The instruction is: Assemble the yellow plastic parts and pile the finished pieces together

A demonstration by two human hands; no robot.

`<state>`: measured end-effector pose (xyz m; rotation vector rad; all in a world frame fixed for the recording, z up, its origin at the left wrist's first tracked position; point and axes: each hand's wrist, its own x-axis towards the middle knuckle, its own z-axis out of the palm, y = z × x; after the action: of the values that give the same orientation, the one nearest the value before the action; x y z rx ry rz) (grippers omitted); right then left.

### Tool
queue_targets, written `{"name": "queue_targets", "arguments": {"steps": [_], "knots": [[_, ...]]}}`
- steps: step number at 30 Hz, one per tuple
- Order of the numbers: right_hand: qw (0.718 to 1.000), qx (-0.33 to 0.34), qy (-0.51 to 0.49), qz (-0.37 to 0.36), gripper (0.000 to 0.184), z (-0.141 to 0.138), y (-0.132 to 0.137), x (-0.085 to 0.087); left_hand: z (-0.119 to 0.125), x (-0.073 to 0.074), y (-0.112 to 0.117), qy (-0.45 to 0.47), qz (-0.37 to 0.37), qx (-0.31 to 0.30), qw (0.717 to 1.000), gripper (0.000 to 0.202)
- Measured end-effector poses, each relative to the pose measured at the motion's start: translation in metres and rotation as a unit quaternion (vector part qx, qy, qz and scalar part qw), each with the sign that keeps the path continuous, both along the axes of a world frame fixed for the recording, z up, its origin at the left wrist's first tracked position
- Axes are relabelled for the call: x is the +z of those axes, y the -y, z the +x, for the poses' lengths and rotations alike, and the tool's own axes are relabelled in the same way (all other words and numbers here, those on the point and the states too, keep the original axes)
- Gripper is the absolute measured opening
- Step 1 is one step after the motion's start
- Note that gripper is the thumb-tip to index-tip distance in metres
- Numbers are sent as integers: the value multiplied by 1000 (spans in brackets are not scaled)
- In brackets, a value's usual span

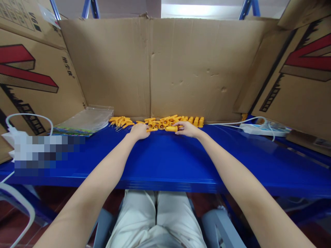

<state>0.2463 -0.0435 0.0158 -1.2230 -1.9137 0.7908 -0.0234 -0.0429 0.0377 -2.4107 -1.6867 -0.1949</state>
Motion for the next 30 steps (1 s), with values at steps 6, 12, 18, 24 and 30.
{"name": "queue_targets", "arguments": {"steps": [6,12,18,24,30], "knots": [[1000,-10,11,-10,42,-4,4,2,3,0,3,19,5,-6,1000,32],[999,23,6,22,42,-9,3,3,4,-6,-5,75,22,-76,994,32],[999,17,-29,6,39,-8,1,3,5,-9,-5,159,24,-107,981,28],[992,37,-95,-73,21,-11,12,9,6,-5,1,176,47,-99,978,27],[987,2,-118,-108,13,-19,21,13,8,-4,2,153,45,-83,984,29]]}}
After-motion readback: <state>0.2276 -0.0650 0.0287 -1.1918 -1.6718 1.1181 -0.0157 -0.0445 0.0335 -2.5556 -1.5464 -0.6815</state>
